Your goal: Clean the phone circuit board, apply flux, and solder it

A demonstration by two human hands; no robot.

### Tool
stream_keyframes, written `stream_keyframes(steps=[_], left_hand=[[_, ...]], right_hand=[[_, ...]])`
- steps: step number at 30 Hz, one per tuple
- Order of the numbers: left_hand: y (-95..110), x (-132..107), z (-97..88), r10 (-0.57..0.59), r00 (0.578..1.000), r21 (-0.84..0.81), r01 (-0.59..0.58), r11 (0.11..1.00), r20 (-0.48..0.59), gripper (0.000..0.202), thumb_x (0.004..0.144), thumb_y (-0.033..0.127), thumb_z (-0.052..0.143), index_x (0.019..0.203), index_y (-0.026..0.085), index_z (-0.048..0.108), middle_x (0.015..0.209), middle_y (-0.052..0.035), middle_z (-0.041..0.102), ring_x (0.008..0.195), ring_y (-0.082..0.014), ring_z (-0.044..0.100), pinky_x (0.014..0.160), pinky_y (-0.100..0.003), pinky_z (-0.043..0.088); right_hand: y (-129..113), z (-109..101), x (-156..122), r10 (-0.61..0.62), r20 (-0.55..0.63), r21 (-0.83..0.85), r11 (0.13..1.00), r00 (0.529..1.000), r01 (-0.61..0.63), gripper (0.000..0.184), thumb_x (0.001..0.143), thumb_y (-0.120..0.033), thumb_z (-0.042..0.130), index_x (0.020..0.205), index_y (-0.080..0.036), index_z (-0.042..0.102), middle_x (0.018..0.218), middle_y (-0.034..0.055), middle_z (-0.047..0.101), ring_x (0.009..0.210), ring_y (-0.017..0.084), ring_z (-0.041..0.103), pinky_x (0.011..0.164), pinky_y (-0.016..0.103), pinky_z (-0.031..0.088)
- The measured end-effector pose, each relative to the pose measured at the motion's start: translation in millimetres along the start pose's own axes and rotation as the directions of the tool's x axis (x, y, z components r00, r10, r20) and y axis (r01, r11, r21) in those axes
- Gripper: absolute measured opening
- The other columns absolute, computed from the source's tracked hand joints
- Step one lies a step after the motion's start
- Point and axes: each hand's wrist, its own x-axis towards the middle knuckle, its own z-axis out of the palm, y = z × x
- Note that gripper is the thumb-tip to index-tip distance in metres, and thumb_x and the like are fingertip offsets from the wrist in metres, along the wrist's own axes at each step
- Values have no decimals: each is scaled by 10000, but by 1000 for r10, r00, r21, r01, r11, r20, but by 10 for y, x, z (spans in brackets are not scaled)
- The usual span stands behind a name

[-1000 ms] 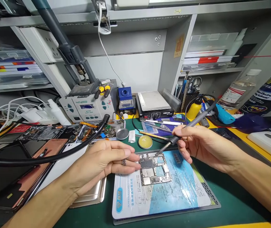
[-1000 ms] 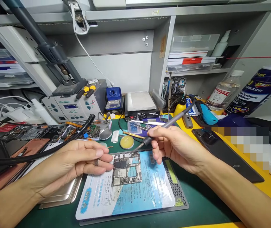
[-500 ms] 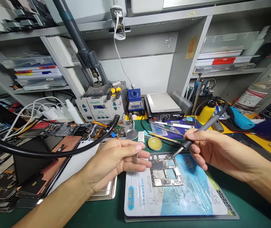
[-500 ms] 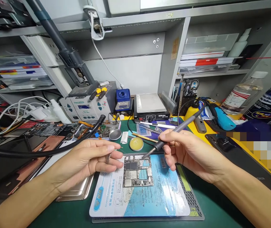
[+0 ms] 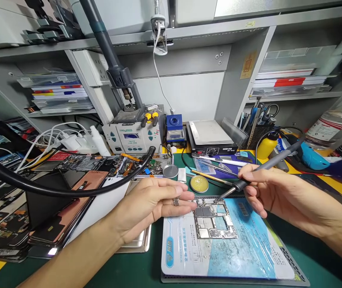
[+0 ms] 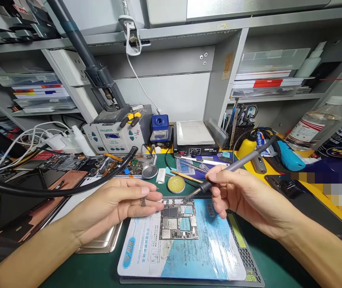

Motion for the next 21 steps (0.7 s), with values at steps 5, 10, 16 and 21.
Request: stream_keyframes(steps=[5, 10, 16, 21], left_hand=[[-36, 8, 2, 72, 997, 99, -73, 992, 8, 112, 928, 193, 748, 953, 99, 804, 1001, -148, 838, 873, -234, 826, 785, -228, 678], [-93, 10, -23, 185, 982, 269, -186, 945, 30, 278, 885, 383, 814, 1034, 149, 795, 1021, -115, 843, 932, -240, 821, 821, -239, 678], [-156, 0, -51, 182, 983, 312, -182, 932, 29, 366, 842, 471, 840, 1039, 170, 775, 1071, -115, 837, 1015, -280, 805, 856, -291, 688], [-164, 18, -13, 207, 978, 351, -207, 913, 36, 327, 846, 473, 831, 956, 169, 787, 994, -105, 841, 954, -276, 815, 805, -293, 699]], right_hand=[[10, 21, 0, -22, 15, -4, 1000, 1000, 22, 112, 765, -215, 804, 864, -174, 773, 621, 23, 676, 469, 156, 648, 436, 233, 546], [34, 34, -2, -49, 68, -35, 998, 996, 51, 111, 733, -188, 760, 837, -153, 775, 574, 29, 677, 446, 161, 645, 445, 234, 526], [27, 41, -4, -36, 100, -43, 998, 994, 41, 100, 726, -173, 718, 807, -153, 773, 546, 56, 699, 448, 165, 646, 468, 234, 527], [23, 33, -23, -24, 113, -36, 999, 993, 29, 96, 738, -174, 715, 816, -158, 769, 551, 47, 700, 442, 163, 651, 477, 236, 537]])
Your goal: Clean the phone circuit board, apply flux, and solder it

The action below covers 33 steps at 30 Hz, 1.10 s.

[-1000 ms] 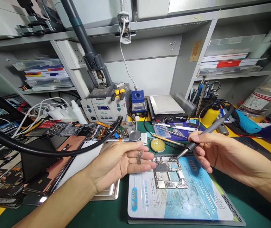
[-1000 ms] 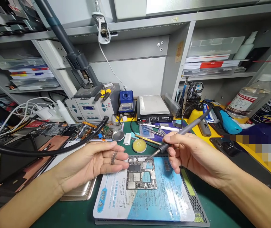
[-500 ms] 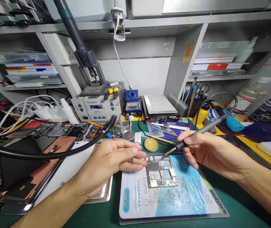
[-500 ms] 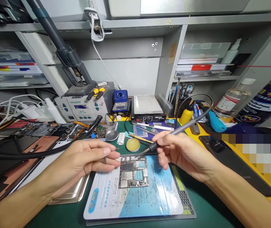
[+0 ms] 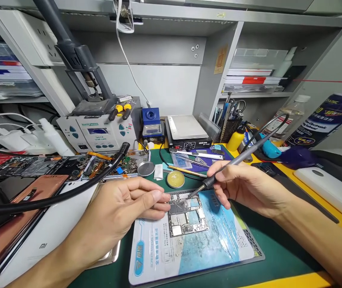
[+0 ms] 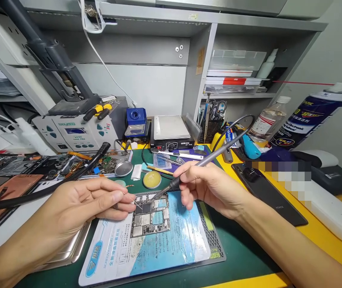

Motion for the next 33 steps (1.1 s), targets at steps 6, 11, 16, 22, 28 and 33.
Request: stream_keyframes(steps=[6, 11, 16, 22, 28, 33], left_hand=[[28, -27, 50, 78, 995, 61, -74, 995, -64, 291, 882, 463, 794, 971, 187, 805, 967, -73, 844, 827, -211, 819, 754, -235, 685], [-28, -40, 92, 159, 975, 121, -142, 983, -153, 283, 876, 480, 789, 936, 203, 807, 917, -49, 846, 802, -197, 818, 759, -224, 676], [-84, -28, 88, 213, 965, 190, -183, 965, -152, 247, 890, 463, 773, 951, 227, 811, 905, -25, 850, 800, -175, 818, 752, -188, 664], [-37, -18, 117, 224, 963, 253, -181, 950, -152, 235, 879, 462, 774, 919, 233, 811, 900, -16, 850, 803, -177, 817, 756, -191, 661], [-29, -50, 142, 299, 937, 326, -230, 917, -180, 225, 890, 469, 756, 915, 250, 803, 882, -2, 847, 818, -178, 815, 702, -172, 637], [-48, -69, 136, 327, 925, 421, -223, 879, -192, 242, 885, 486, 746, 927, 255, 803, 872, -2, 843, 792, -192, 805, 543, -163, 578]], right_hand=[[-2, 16, 15, -1, 0, 12, 1000, 1000, 1, 80, 751, -170, 730, 822, -148, 761, 570, 41, 707, 441, 163, 664, 474, 232, 551], [-11, 46, 17, 10, -41, 17, 1000, 999, -9, 89, 745, -176, 757, 826, -140, 757, 573, 34, 709, 435, 164, 669, 458, 226, 554], [-19, 54, 16, 14, -59, 6, 1000, 998, -14, 78, 749, -182, 759, 807, -129, 751, 563, 30, 697, 421, 162, 664, 438, 221, 555], [-9, 56, 25, 6, -59, -8, 1000, 998, -7, 75, 771, -188, 775, 801, -129, 739, 578, 22, 692, 420, 163, 668, 432, 221, 560], [37, 55, 30, -8, -63, -89, 996, 998, 2, 252, 854, -300, 799, 702, -127, 696, 575, 53, 708, 418, 167, 673, 445, 232, 570], [55, 83, 28, -18, -101, -115, 993, 995, 6, 335, 840, -360, 834, 658, -116, 694, 590, 79, 723, 420, 179, 679, 430, 246, 579]])
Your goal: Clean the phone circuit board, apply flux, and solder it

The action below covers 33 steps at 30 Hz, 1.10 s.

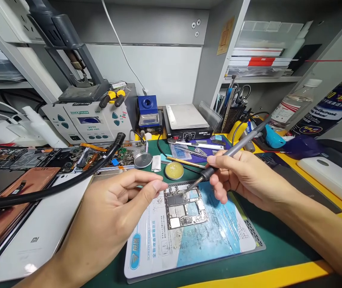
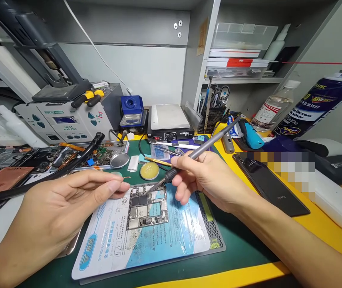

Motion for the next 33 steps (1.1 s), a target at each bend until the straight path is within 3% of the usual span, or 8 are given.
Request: stream_keyframes(steps=[9, 17, 24, 30, 33], left_hand=[[78, 4, 21, 29, 999, 38, -28, 999, -20, 225, 851, 480, 761, 882, 262, 810, 846, -1, 843, 740, -202, 802, 533, -178, 586], [49, 12, 23, -35, 999, -6, 34, 999, -15, 242, 844, 488, 767, 910, 258, 804, 845, -17, 844, 682, -200, 794, 467, -174, 555], [50, 4, 39, -24, 1000, 24, 24, 999, -19, 246, 851, 488, 750, 902, 252, 798, 825, -19, 841, 699, -217, 802, 396, -167, 491], [69, -22, 61, 77, 996, 90, -74, 993, -38, 96, 869, 373, 750, 870, 288, 794, 850, 51, 837, 759, -170, 804, 608, -154, 598], [58, -26, 56, 101, 994, 93, -97, 991, -35, 84, 873, 354, 746, 875, 286, 796, 845, 55, 834, 751, -168, 799, 618, -163, 602]], right_hand=[[1, 42, 13, -2, -21, -4, 1000, 1000, 2, 388, 821, -411, 876, 657, -104, 705, 606, 89, 728, 411, 178, 678, 406, 243, 582], [-26, 56, 8, 20, -26, -8, 1000, 999, -20, 409, 810, -414, 884, 630, -86, 716, 566, 96, 713, 406, 169, 673, 411, 224, 584], [-31, 23, -17, 6, 14, 49, 999, 1000, -7, 196, 785, -246, 855, 712, -110, 735, 613, 88, 742, 472, 206, 720, 463, 261, 626], [-40, 12, -23, -4, 19, 26, 1000, 1000, 4, 136, 782, -221, 822, 732, -112, 757, 624, 96, 741, 490, 206, 724, 496, 258, 633], [-33, 4, -20, -8, 21, 17, 1000, 1000, 7, 145, 772, -235, 833, 727, -118, 760, 636, 91, 739, 509, 215, 731, 510, 269, 642]])
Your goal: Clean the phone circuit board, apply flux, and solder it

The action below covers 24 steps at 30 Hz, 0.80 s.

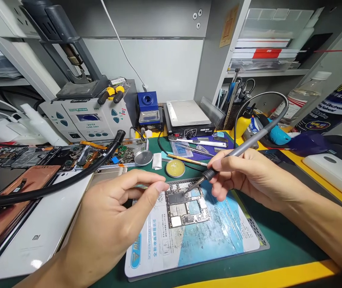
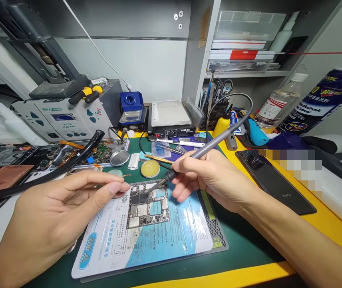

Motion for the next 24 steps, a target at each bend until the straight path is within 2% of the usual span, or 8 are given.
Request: stream_keyframes(steps=[6, 24], left_hand=[[-17, -12, -12, 21, 1000, 3, -22, 1000, 18, 74, 876, 338, 752, 892, 286, 801, 876, 64, 834, 755, -133, 789, 683, -127, 597], [-38, -18, 21, 61, 998, 33, -60, 998, -4, 63, 888, 314, 747, 873, 290, 804, 853, 81, 821, 729, -94, 763, 685, -84, 565]], right_hand=[[12, -16, -7, -6, 5, -9, 1000, 1000, 6, 139, 774, -236, 835, 764, -119, 761, 660, 86, 742, 523, 220, 739, 523, 273, 640], [4, 1, -18, 9, -17, -45, 999, 1000, -10, 126, 749, -244, 826, 757, -135, 765, 630, 90, 750, 510, 217, 737, 517, 257, 634]])
